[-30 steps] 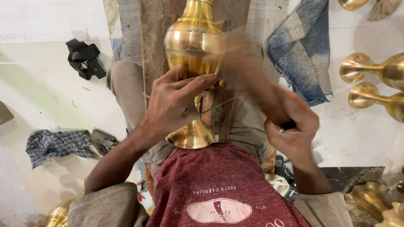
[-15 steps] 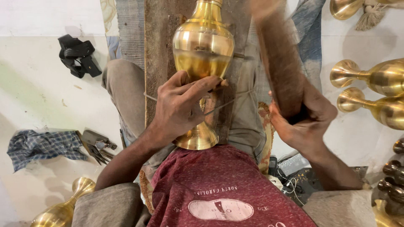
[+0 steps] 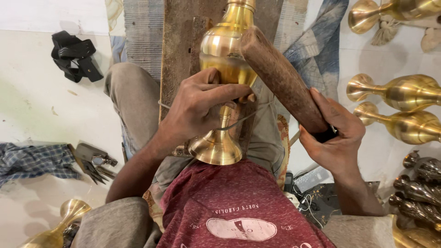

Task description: The person sits on the floor with a brass vase held on a wooden block and hammers around its body using a wooden mallet and a metal punch, repositioning the vase to shape its surface. Finished brass vases lie on the floor around the work area.

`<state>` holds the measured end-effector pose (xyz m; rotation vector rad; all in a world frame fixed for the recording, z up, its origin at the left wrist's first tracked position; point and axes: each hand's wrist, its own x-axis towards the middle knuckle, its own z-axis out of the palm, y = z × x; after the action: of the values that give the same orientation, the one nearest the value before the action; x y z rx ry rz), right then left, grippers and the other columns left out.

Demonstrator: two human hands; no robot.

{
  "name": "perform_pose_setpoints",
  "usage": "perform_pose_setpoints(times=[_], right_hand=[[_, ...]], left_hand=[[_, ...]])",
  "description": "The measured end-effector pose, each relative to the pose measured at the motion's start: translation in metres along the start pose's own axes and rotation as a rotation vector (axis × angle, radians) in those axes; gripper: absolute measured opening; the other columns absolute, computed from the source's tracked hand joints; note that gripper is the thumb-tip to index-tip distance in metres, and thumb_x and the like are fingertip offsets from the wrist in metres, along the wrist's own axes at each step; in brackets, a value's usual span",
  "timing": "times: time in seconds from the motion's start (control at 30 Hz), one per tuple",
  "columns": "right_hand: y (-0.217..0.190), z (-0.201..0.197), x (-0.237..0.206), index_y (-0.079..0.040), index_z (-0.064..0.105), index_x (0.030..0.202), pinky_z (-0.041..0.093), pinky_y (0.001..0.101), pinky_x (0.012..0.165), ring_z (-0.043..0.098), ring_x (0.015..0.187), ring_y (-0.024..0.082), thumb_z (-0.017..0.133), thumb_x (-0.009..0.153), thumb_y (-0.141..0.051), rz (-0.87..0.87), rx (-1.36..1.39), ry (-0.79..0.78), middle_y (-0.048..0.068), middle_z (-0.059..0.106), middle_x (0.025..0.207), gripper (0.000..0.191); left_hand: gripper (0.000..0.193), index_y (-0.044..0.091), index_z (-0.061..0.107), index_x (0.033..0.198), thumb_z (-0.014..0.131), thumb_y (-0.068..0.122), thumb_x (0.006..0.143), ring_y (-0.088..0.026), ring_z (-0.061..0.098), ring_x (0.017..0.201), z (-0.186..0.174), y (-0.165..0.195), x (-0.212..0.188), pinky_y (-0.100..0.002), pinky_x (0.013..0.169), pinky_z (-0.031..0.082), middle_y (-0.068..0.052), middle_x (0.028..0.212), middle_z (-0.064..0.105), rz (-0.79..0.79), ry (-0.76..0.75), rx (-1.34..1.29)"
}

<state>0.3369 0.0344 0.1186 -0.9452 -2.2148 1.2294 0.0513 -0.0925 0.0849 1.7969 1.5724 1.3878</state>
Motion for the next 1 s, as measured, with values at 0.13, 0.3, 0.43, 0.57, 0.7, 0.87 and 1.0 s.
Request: perform_pose_setpoints(times=[0.13,0.3,0.43,0.57,0.7,0.87,1.0], right_hand=[[0.001,-0.004,-0.005,0.000,0.061,0.146,0.053,0.0211,0.081,0.067,0.096,0.010,0.072,0.083,0.009,-0.034,0.026,-0.009,0.013,0.070,0.118,0.065],[0.005,-0.007,-0.006,0.001,0.061,0.143,0.053,0.0231,0.080,0.067,0.096,0.012,0.076,0.078,0.005,-0.128,-0.094,0.028,0.015,0.069,0.121,0.067],[0.006,-0.015,0.000,-0.001,0.064,0.140,0.052,0.0246,0.075,0.066,0.089,0.013,0.075,0.079,0.005,-0.284,-0.215,0.017,0.016,0.070,0.110,0.063],[0.002,-0.015,0.004,-0.009,0.068,0.133,0.053,0.0276,0.073,0.064,0.085,0.013,0.078,0.078,0.002,-0.238,-0.227,0.056,0.013,0.068,0.101,0.056],[-0.007,-0.023,0.016,-0.004,0.066,0.139,0.056,0.0314,0.074,0.068,0.087,0.018,0.074,0.075,0.005,-0.350,-0.439,-0.069,0.017,0.070,0.114,0.066],[-0.031,-0.031,0.036,-0.007,0.067,0.137,0.053,0.0243,0.067,0.067,0.076,0.014,0.071,0.075,0.004,-0.229,-0.261,-0.127,0.011,0.071,0.102,0.064],[-0.051,-0.020,0.050,-0.017,0.061,0.146,0.056,0.0185,0.073,0.067,0.086,0.009,0.072,0.082,0.000,-0.161,-0.015,-0.017,0.005,0.071,0.109,0.067]], left_hand=[[0.037,0.012,0.072,0.120,0.086,0.017,0.086,-0.020,0.071,0.098,-0.004,0.002,0.009,-0.037,0.082,0.062,-0.006,0.111,0.072,0.063,-0.028,0.001],[0.036,0.014,0.073,0.121,0.085,0.017,0.087,-0.021,0.071,0.099,-0.001,-0.003,0.007,-0.036,0.084,0.062,-0.006,0.110,0.072,0.045,-0.035,-0.039],[0.032,0.017,0.072,0.123,0.081,0.012,0.093,-0.020,0.072,0.105,0.016,-0.009,0.000,-0.035,0.092,0.064,-0.005,0.115,0.073,0.029,-0.022,0.017],[0.036,0.017,0.071,0.121,0.082,0.012,0.087,-0.021,0.072,0.107,0.027,-0.019,-0.006,-0.037,0.092,0.064,0.000,0.105,0.075,0.051,-0.021,0.104],[0.042,0.012,0.068,0.130,0.081,0.013,0.090,-0.018,0.071,0.101,0.034,-0.018,-0.012,-0.037,0.087,0.063,-0.004,0.108,0.077,0.039,0.077,0.082],[0.041,0.010,0.070,0.124,0.087,0.019,0.088,-0.016,0.071,0.085,0.043,-0.014,-0.015,-0.035,0.071,0.060,-0.006,0.104,0.077,-0.049,0.150,0.039],[0.037,0.011,0.071,0.126,0.082,0.012,0.091,-0.015,0.073,0.092,0.043,-0.013,-0.018,-0.033,0.079,0.062,-0.004,0.108,0.078,-0.039,0.230,0.060]])
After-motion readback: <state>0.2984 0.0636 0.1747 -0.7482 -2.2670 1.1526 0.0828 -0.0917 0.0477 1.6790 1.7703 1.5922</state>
